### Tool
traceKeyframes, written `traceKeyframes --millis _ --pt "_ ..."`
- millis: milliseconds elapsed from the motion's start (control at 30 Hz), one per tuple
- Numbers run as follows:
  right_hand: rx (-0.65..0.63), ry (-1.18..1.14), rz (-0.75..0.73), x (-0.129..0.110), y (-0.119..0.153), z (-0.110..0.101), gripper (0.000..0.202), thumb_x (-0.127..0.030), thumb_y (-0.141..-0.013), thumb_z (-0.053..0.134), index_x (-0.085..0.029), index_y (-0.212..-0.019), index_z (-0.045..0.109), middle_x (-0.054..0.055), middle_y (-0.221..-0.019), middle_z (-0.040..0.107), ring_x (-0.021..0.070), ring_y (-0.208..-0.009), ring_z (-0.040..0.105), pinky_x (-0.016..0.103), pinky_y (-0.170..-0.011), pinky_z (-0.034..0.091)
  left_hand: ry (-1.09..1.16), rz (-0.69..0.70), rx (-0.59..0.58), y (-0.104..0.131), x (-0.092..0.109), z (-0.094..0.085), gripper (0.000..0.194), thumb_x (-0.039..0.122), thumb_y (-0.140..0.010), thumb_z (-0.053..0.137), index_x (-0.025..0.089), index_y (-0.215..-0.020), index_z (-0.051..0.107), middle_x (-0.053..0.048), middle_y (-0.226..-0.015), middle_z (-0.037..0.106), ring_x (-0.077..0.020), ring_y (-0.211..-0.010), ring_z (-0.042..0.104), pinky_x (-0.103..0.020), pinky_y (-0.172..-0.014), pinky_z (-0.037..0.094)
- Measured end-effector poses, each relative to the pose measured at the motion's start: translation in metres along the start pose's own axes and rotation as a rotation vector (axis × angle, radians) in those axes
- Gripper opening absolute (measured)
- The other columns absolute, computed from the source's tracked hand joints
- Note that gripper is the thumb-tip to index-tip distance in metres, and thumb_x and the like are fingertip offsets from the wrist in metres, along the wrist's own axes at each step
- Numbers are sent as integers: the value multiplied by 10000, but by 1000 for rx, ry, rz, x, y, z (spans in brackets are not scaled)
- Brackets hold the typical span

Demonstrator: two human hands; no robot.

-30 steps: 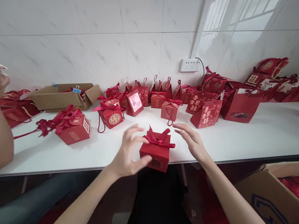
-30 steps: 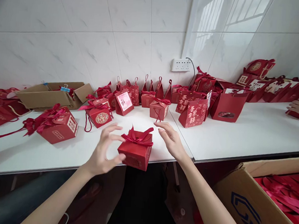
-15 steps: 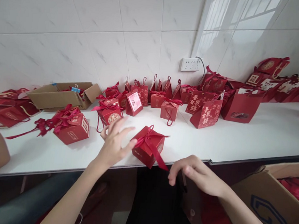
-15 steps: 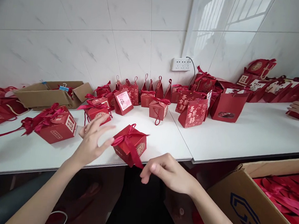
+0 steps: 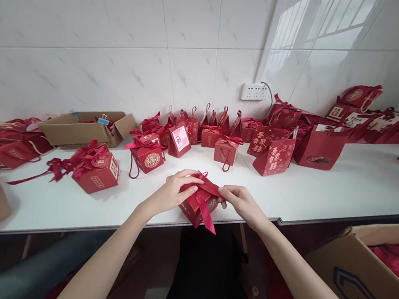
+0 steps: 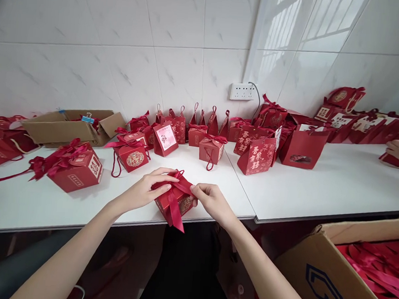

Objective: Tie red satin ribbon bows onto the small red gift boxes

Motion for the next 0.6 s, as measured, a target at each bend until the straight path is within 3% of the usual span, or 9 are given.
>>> traceKeyframes --millis 233,600 --pt "-99 96 -45 7 16 3 462 -562 -821 499 -169 -582 539 -1 -561 545 129 -585 496 253 -620 396 97 -40 -23 -2 -8 3 312 379 -874 453 267 -1098 638 -23 -1338 478 -208 -1251 449 -374 -1091 334" --pt "-105 -3 -60 13 23 -1 504 -546 -811 531 -175 -474 469 30 -618 570 126 -566 503 269 -575 417 123 -40 0 -6 -7 3 284 384 -850 492 269 -1045 664 -35 -1273 528 -211 -1239 463 -379 -1070 350"
Point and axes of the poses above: each hand's wrist, its own y-axis away from the middle knuckle, its own z-axis out of the palm, x = y × z, the point moved 3 cm from there along -y, towards the middle knuckle
